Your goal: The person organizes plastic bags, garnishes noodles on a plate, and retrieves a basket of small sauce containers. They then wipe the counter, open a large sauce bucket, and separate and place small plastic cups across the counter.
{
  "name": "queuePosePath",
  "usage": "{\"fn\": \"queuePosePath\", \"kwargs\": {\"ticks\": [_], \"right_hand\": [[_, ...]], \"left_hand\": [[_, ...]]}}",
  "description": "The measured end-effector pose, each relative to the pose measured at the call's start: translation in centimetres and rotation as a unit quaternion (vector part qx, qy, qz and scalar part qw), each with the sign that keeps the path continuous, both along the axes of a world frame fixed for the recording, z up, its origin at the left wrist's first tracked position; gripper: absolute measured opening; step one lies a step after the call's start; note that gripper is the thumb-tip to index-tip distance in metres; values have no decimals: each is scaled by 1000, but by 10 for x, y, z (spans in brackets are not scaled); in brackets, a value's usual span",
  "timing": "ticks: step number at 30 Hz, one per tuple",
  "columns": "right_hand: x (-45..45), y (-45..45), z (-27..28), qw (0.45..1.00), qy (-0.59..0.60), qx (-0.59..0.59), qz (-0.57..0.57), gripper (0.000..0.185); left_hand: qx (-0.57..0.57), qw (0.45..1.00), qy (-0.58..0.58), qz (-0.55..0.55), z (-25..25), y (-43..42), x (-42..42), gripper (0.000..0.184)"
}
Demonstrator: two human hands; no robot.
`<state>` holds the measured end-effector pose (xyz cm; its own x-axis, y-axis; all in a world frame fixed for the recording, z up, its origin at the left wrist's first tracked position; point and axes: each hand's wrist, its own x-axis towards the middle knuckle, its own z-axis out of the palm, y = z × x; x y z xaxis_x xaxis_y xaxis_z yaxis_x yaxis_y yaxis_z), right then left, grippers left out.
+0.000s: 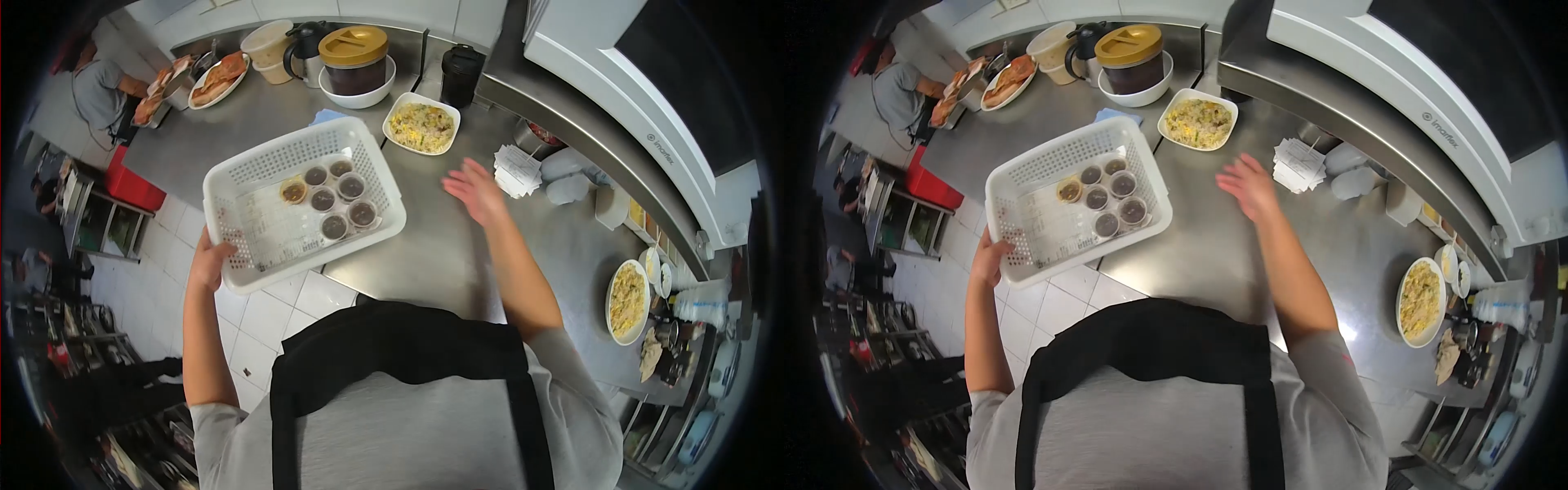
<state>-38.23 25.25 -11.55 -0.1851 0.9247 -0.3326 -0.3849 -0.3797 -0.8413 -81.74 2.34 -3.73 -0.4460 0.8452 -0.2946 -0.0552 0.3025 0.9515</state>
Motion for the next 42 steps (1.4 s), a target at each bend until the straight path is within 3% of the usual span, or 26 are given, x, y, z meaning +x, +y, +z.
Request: {"fn": "queuePosePath", "kwargs": {"ticks": [5, 14, 20, 24, 27, 30, 31, 34, 35, 38, 39, 42], "right_hand": [[-86, 62, -36, 989, -57, 7, -134, 34], [-17, -42, -32, 981, -74, 12, -177, 27], [13, -16, -33, 980, -49, 74, -178, 27], [19, 12, -45, 985, -26, 41, -165, 33], [-3, -24, 9, 989, -118, -21, -84, 47], [-41, -67, 18, 987, -156, 24, 28, 48], [-51, -77, 17, 987, -141, 73, 24, 47], [-43, -69, 10, 983, -122, 134, -4, 44], [-34, -69, 11, 983, -131, 130, 2, 47], [-9, -75, 37, 866, -458, 198, 44, 52], [-14, -82, 56, 728, -629, 274, -9, 56], [-39, -71, 70, 660, -565, 495, -13, 41]], "left_hand": [[-5, 1000, 4, -18, -8, -1, -36, 71], [58, 995, -76, -34, -49, 19, -15, 68], [42, 987, -152, -24, -49, 9, 49, 74], [17, 981, -190, -34, -52, -5, 94, 71], [-21, 984, -170, -49, -54, -17, 116, 74], [-12, 983, -150, -105, -64, -28, 123, 71], [-21, 986, -118, -116, -67, -32, 126, 62], [1, 985, -37, -168, -66, -36, 127, 55], [31, 993, 25, -112, -71, -35, 127, 50], [71, 995, 26, -71, -46, -28, 123, 49], [83, 994, 39, -67, -39, -25, 125, 49], [82, 992, 52, -78, -38, -16, 118, 46]]}}
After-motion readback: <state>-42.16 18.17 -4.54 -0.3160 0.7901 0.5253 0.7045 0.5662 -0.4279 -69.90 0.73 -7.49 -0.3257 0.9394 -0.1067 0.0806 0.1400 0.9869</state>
